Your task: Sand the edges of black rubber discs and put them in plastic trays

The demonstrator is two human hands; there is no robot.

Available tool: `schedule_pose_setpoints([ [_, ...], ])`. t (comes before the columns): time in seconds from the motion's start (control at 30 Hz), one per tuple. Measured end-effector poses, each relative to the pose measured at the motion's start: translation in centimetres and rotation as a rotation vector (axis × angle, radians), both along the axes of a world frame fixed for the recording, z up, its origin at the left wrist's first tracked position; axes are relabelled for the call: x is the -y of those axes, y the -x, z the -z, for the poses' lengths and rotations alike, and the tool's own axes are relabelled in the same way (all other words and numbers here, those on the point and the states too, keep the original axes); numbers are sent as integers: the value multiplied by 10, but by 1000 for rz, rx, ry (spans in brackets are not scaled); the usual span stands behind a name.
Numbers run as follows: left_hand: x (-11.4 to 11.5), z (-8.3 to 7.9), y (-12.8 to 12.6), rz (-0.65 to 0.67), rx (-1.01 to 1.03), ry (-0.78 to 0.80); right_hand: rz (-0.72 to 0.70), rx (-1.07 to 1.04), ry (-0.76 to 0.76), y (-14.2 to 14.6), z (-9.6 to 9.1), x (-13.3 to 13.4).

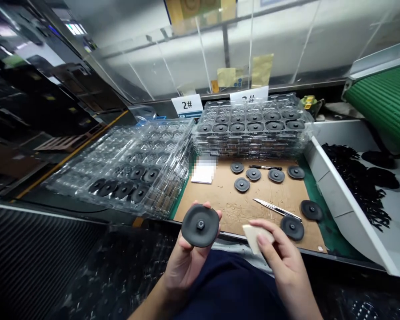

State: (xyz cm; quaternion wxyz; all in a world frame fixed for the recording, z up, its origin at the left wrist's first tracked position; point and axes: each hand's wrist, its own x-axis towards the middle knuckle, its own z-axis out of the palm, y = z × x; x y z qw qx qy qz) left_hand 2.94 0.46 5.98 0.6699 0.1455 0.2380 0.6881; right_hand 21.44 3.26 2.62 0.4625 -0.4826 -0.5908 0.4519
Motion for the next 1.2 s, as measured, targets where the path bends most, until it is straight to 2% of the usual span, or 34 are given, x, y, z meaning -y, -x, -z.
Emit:
schedule_pose_setpoints([
  [0.1,22,0,-4,25,9,-27,64,82,279,-41,18,34],
  [0.17,35,-1,-9,39,14,-28,71,134,375,-65,21,50],
  [0.27,52,-2,-14,58,21,-16,77,206,351,-77,11,55],
  [0.33,59,0,-14,49,22,-5,53,248,256,-67,1,50],
  [0.4,60,3,-11,15,16,14,-34,279,142,-48,-2,41],
  [0.53,37,16,6,-47,-1,48,-257,317,-21,-9,16,14],
  [0.63,9,28,19,-54,-10,119,-277,351,-36,12,27,-13],
  [0.73,-18,40,26,-47,-21,214,-192,330,-58,37,16,-42],
  [0.83,-40,50,28,-32,-36,310,-203,239,-200,74,-3,-66],
  [0.93,-56,56,32,-23,-48,386,-342,219,-359,104,-12,-84],
  [1.03,-69,61,35,-100,-81,419,-543,252,-294,115,-9,-100],
  [1.07,-73,62,35,-112,-98,421,-560,264,-273,116,-7,-105],
  [1.2,-84,67,37,-107,-150,424,-398,278,-361,118,3,-113],
])
